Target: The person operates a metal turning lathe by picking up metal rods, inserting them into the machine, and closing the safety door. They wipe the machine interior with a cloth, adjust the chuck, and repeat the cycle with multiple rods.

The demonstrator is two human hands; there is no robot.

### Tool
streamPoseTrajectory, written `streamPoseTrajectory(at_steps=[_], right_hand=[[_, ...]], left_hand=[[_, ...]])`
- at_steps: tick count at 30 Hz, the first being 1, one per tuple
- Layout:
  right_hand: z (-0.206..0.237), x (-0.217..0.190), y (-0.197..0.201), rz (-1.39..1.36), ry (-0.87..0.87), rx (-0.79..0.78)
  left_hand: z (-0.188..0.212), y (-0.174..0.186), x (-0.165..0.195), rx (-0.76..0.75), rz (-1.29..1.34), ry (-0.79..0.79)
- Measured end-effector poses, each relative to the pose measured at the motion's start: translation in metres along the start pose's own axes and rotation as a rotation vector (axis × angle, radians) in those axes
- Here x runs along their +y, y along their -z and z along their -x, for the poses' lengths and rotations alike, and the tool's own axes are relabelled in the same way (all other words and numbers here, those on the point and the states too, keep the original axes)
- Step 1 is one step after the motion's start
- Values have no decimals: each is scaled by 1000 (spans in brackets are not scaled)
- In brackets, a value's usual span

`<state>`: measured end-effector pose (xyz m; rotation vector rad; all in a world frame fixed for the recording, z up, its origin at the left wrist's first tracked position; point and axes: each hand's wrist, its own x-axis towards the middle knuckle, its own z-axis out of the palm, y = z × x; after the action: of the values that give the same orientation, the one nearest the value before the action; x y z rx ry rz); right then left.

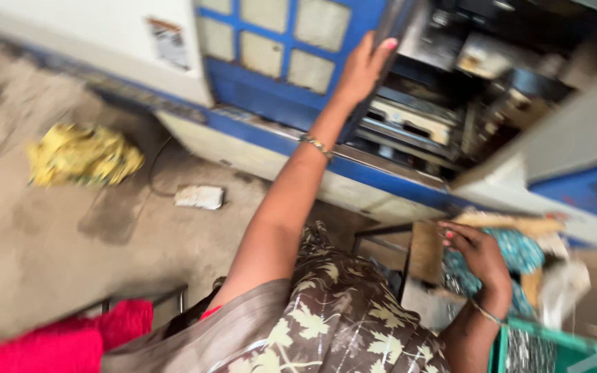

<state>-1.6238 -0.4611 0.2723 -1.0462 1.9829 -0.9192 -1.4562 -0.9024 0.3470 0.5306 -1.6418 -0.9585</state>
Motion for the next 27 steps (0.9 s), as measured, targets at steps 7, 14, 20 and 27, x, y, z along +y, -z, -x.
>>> streamPoseTrajectory(at_steps=[7,14,20,27], right_hand=[[-58,-58,-30,-220,200,-124],[-92,-105,-53,-327,324,-99],[-111,-123,-80,-499,282,-33],[-129,-128,-103,-610,159,48]], left_hand=[[-30,82,3,148,-326,212],[-45,151,18,216,-534,364],[-55,195,19,345,-730,395],[-60,239,-1,489,-1092,174]])
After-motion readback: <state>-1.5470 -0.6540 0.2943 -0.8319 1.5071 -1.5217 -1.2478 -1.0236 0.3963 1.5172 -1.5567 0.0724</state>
